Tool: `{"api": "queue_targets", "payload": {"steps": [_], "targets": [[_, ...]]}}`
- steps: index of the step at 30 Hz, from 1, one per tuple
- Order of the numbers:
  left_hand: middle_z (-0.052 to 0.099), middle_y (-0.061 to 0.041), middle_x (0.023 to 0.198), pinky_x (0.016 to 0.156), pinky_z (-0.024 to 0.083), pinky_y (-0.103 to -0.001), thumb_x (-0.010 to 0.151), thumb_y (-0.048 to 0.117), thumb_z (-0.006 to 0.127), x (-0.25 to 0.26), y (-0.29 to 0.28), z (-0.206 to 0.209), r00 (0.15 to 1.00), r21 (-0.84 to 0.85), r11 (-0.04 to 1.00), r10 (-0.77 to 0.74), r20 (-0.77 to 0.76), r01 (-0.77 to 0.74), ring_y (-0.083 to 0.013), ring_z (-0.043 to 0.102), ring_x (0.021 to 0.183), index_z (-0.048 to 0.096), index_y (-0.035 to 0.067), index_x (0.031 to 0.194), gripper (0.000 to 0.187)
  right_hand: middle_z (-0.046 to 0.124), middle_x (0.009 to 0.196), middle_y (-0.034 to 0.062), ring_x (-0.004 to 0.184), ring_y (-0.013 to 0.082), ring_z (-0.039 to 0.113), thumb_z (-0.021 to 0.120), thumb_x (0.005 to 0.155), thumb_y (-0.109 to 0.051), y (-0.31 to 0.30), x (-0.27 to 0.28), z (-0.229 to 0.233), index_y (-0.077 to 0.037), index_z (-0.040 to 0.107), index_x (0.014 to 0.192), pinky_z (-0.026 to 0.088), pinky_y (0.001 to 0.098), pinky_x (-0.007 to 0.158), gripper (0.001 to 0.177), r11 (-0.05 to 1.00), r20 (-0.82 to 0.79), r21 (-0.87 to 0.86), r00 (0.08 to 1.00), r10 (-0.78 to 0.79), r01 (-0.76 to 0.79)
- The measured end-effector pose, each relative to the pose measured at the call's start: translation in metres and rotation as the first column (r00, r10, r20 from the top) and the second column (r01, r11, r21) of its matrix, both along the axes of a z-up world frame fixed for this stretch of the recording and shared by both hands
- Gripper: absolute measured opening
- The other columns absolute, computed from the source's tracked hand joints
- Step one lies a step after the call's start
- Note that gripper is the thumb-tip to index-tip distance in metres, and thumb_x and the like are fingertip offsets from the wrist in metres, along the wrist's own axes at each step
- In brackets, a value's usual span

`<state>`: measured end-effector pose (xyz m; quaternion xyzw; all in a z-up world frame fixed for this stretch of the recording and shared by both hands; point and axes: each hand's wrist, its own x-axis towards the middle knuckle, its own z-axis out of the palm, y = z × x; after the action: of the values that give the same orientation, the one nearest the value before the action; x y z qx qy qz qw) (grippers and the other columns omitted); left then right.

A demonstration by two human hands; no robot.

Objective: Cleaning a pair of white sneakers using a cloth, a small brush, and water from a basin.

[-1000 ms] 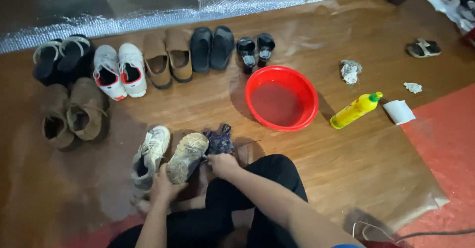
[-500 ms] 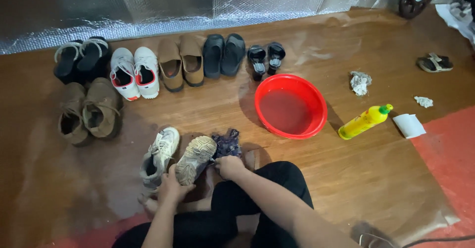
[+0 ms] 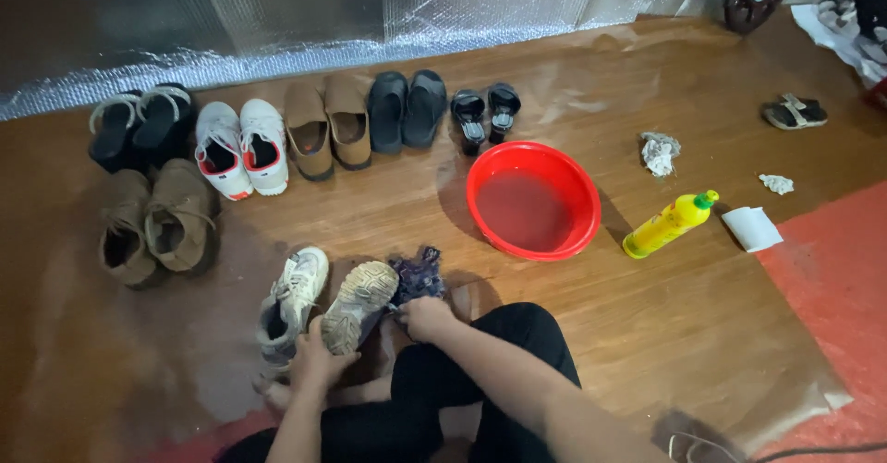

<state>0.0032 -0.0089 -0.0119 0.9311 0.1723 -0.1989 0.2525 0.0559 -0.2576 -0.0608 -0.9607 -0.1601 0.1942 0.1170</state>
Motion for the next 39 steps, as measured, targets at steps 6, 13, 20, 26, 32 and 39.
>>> {"api": "queue_targets", "payload": {"steps": [6,13,20,26,32,39], "targets": [[0.050,-0.017,0.141,0.101,0.052,-0.051,0.069,0.040,0.094,0.001,-0.001,0.015,0.999,-0.030,0.999,0.024,-0.033,-0.025,-0.0377,0.061,0.123,0.031,0.027,0.155,0.108,0.074,0.106,0.0101,0.098,0.0369,0.067,0.059,0.096,-0.032,-0.006,-0.003,0.021,-0.017,0.073,0.106,0.053,0.0483,0.084,0.023,1.000,-0.124,0.027,0.992,-0.013,0.017],[0.028,-0.023,0.162,0.106,0.053,-0.050,0.069,0.055,0.095,-0.015,-0.008,0.040,0.994,0.076,0.996,-0.028,-0.106,0.036,-0.0383,0.053,0.137,0.004,0.013,0.166,0.139,0.074,0.101,0.0109,0.090,0.0397,0.068,0.057,0.095,-0.031,-0.007,-0.010,0.011,-0.017,0.071,0.104,0.053,0.0507,0.078,0.022,0.998,-0.013,0.062,1.000,0.024,-0.023],[0.028,-0.022,0.163,0.108,0.046,-0.047,0.065,0.066,0.087,-0.033,-0.002,0.033,0.990,0.145,0.989,-0.027,0.140,0.006,-0.0371,0.046,0.140,0.018,0.001,0.161,0.135,0.074,0.100,0.0092,0.092,0.0383,0.067,0.059,0.095,-0.031,0.000,-0.008,0.008,-0.018,0.070,0.101,0.052,0.0493,0.079,0.018,0.998,-0.045,0.043,0.998,-0.035,0.037],[0.047,-0.019,0.151,0.100,0.055,-0.047,0.067,0.058,0.090,-0.004,-0.005,0.003,0.998,0.134,0.989,-0.060,0.024,0.056,-0.0357,0.061,0.127,0.012,0.008,0.165,0.135,0.074,0.105,0.0111,0.096,0.0382,0.067,0.060,0.095,-0.032,-0.013,0.000,0.030,-0.018,0.073,0.110,0.052,0.0475,0.085,0.023,0.999,-0.108,0.038,0.994,0.013,-0.009],[0.057,-0.014,0.144,0.096,0.057,-0.046,0.063,0.060,0.091,0.005,0.004,-0.036,0.999,0.138,0.990,-0.025,0.037,0.020,-0.0333,0.066,0.121,0.028,0.013,0.162,0.126,0.075,0.106,0.0109,0.094,0.0395,0.068,0.056,0.097,-0.034,0.002,-0.002,0.005,-0.020,0.076,0.107,0.053,0.0498,0.081,0.026,0.999,-0.008,0.037,1.000,0.009,-0.009],[0.055,-0.012,0.141,0.093,0.059,-0.044,0.072,0.060,0.084,-0.002,-0.003,-0.015,0.999,0.141,0.990,-0.016,-0.032,0.020,-0.0321,0.069,0.116,0.020,0.013,0.163,0.122,0.075,0.100,0.0100,0.088,0.0390,0.068,0.059,0.096,-0.039,0.002,0.009,0.002,-0.018,0.076,0.100,0.053,0.0487,0.075,0.028,0.999,0.005,0.048,1.000,0.021,-0.021]]}}
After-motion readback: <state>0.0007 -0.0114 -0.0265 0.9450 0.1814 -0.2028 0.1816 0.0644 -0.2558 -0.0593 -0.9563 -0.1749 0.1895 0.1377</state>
